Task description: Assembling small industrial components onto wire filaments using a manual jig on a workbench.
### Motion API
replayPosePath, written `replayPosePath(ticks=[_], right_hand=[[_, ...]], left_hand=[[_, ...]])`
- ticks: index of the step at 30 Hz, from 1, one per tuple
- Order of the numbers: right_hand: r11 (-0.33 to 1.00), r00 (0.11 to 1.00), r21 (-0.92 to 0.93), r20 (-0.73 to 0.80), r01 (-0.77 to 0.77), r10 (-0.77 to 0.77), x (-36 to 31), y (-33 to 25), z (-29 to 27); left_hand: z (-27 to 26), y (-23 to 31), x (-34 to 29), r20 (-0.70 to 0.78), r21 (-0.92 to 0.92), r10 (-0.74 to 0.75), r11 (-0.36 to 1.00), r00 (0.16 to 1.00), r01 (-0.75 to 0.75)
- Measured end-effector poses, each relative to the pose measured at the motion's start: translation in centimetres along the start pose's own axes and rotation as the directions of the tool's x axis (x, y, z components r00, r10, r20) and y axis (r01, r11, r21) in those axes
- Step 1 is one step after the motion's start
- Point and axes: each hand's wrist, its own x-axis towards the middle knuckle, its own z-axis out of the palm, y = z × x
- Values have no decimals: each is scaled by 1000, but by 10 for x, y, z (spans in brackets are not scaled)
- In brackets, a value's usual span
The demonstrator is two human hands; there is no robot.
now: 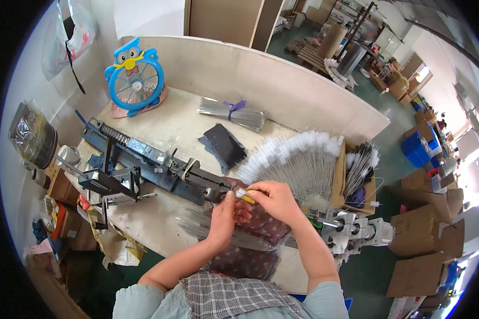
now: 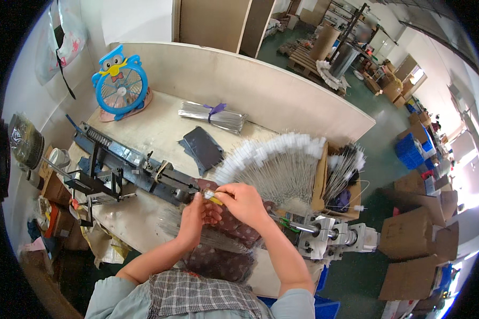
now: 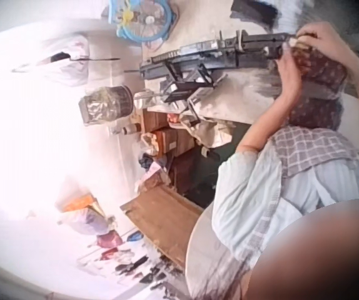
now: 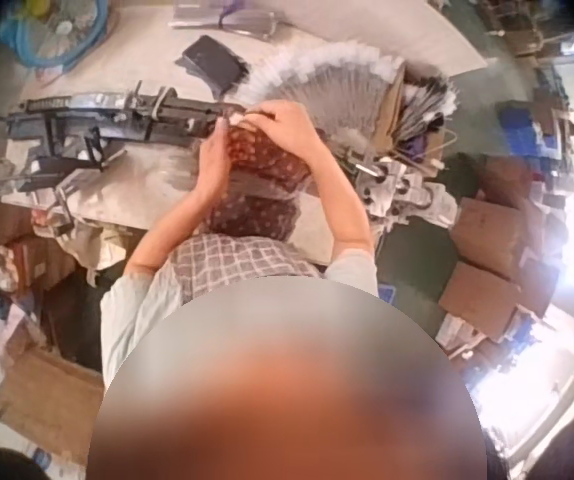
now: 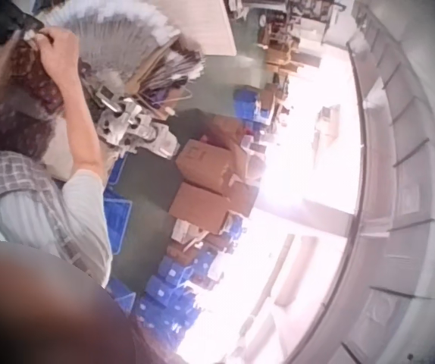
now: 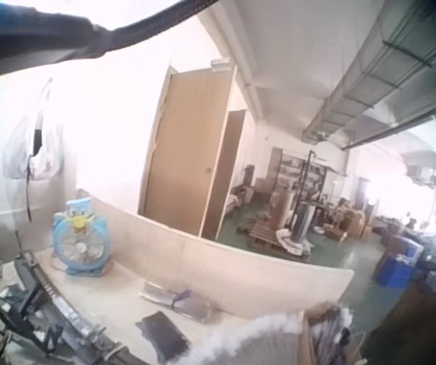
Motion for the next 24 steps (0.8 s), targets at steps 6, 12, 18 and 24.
replayPosePath(ticks=[6,12,18,24], right_hand=[[840,818,-436,-316,325,-480,-14,-8,26],[822,772,-499,-396,273,-497,-14,-6,44],[770,716,-555,-394,315,-577,-21,3,34],[762,739,-553,-347,335,-577,-22,7,32]], left_hand=[[4,-6,3,-80,-258,3,966,997,-24],[16,0,-4,-121,-381,47,920,992,-90],[5,-15,4,-93,-345,78,933,993,-105],[6,-9,1,-109,-334,94,934,990,-126]])
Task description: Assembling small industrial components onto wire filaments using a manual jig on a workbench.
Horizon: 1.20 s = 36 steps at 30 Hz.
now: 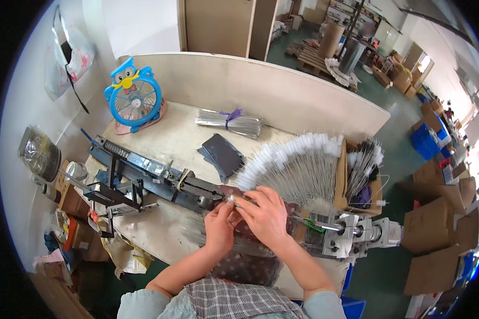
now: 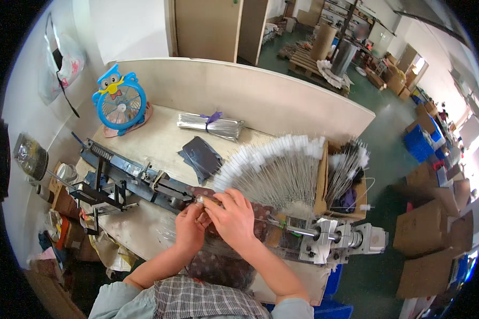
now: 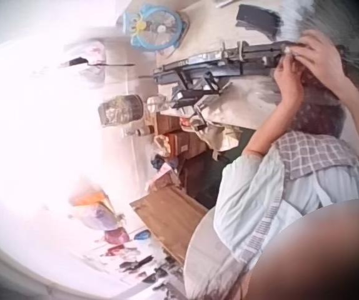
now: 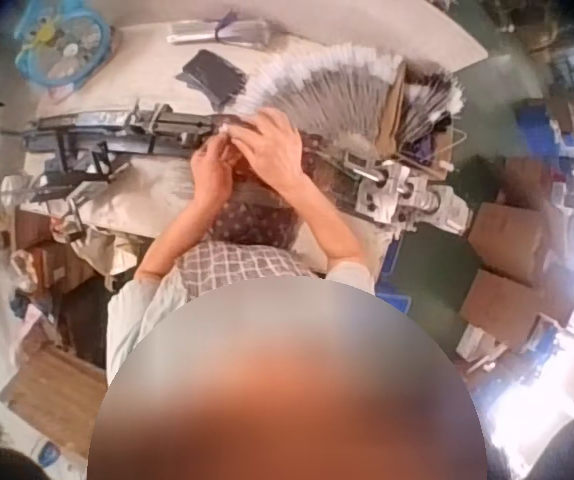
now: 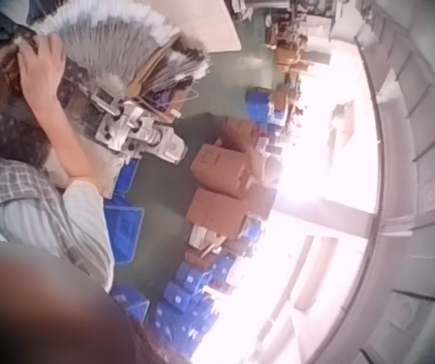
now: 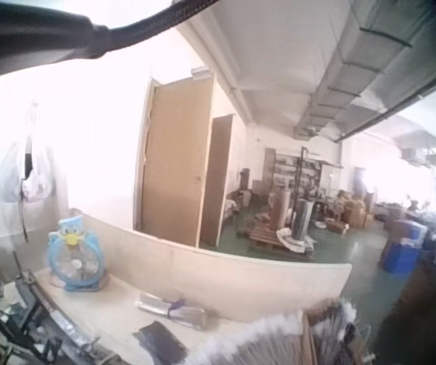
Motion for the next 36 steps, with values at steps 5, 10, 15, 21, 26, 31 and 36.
replayPosePath(ticks=[5,10,15,21,26,31,36], right_hand=[[1000,1000,23,-7,13,-13,-7,11,-10],[999,999,45,35,28,-30,5,-5,-4],[998,999,60,44,14,-16,1,3,-3],[997,1000,79,15,11,-13,0,1,-6],[999,1000,50,13,11,-11,-3,5,-4],[997,1000,76,2,-11,10,0,-2,-6],[999,999,-2,-31,-37,37,-2,-3,3]], left_hand=[[8,-4,-3,13,17,4,1000,1000,-4],[0,0,0,6,-9,-7,1000,1000,7],[7,0,-1,-12,-95,-56,994,998,54],[5,1,-3,4,-109,-36,993,999,36],[13,4,-5,-38,-54,-33,998,999,31],[-2,-5,2,17,-64,-44,997,999,45],[2,-1,-3,15,-91,-54,994,998,55]])
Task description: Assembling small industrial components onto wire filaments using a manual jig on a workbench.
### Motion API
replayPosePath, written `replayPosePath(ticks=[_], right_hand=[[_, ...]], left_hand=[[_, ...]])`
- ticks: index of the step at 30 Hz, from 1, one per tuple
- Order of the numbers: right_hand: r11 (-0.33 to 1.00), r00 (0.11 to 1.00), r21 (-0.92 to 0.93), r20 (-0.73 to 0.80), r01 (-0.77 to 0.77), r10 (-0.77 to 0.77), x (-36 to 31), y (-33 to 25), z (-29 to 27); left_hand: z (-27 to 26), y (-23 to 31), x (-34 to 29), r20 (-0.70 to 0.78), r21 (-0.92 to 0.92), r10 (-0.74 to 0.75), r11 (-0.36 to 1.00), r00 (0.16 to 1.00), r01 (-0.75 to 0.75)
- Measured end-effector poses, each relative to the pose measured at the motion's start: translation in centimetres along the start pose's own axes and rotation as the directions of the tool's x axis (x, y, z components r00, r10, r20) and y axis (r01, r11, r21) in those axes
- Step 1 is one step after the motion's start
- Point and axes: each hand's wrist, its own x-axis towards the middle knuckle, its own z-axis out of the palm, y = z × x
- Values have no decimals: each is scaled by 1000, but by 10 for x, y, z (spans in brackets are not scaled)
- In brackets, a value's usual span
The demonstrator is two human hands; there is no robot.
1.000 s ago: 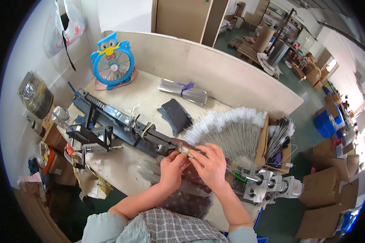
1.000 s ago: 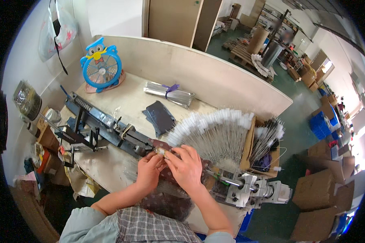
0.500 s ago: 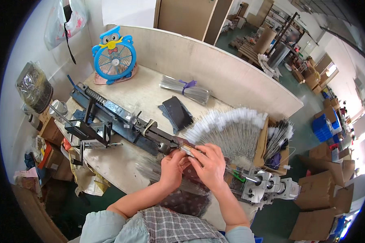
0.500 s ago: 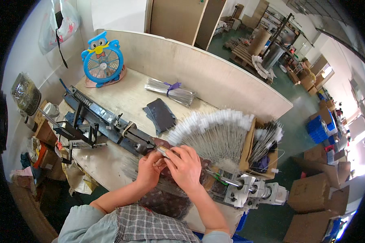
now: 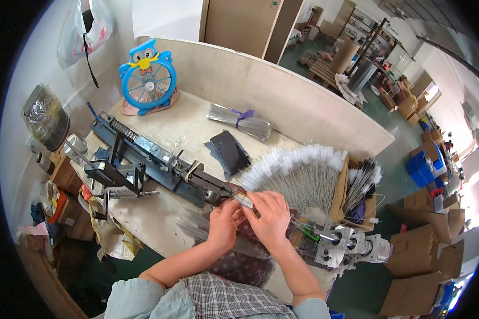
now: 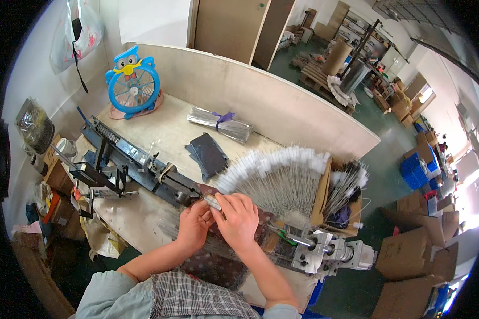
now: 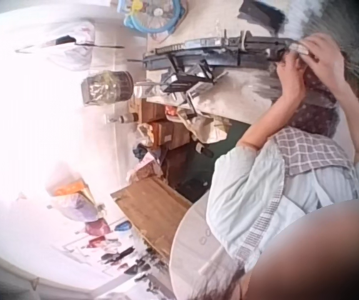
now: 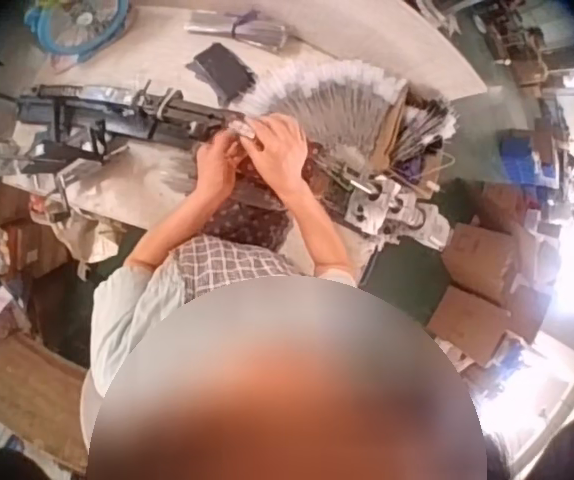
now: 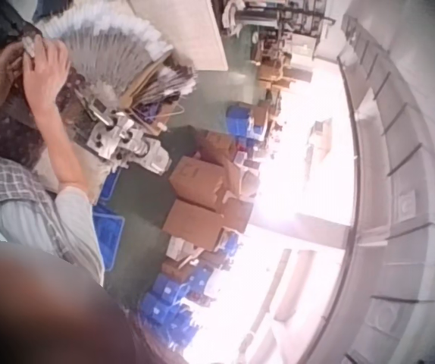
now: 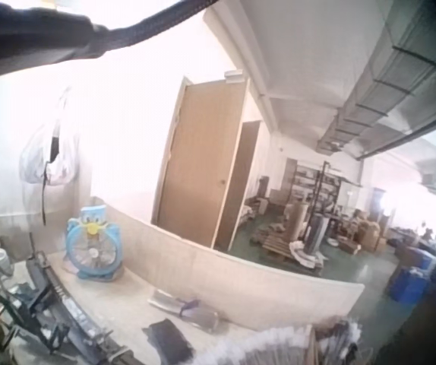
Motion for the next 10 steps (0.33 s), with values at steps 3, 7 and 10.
replayPosePath(ticks=[3,7,10], right_hand=[[998,1000,-59,-16,8,-9,-1,1,-2],[998,999,-46,-15,48,-49,0,-1,-7],[999,999,-28,20,35,-35,0,-1,-5]], left_hand=[[-2,-2,2,-6,-57,-16,998,1000,15],[-3,-3,1,-2,-19,-3,1000,1000,3],[-9,-4,5,13,-11,-14,1000,1000,14]])
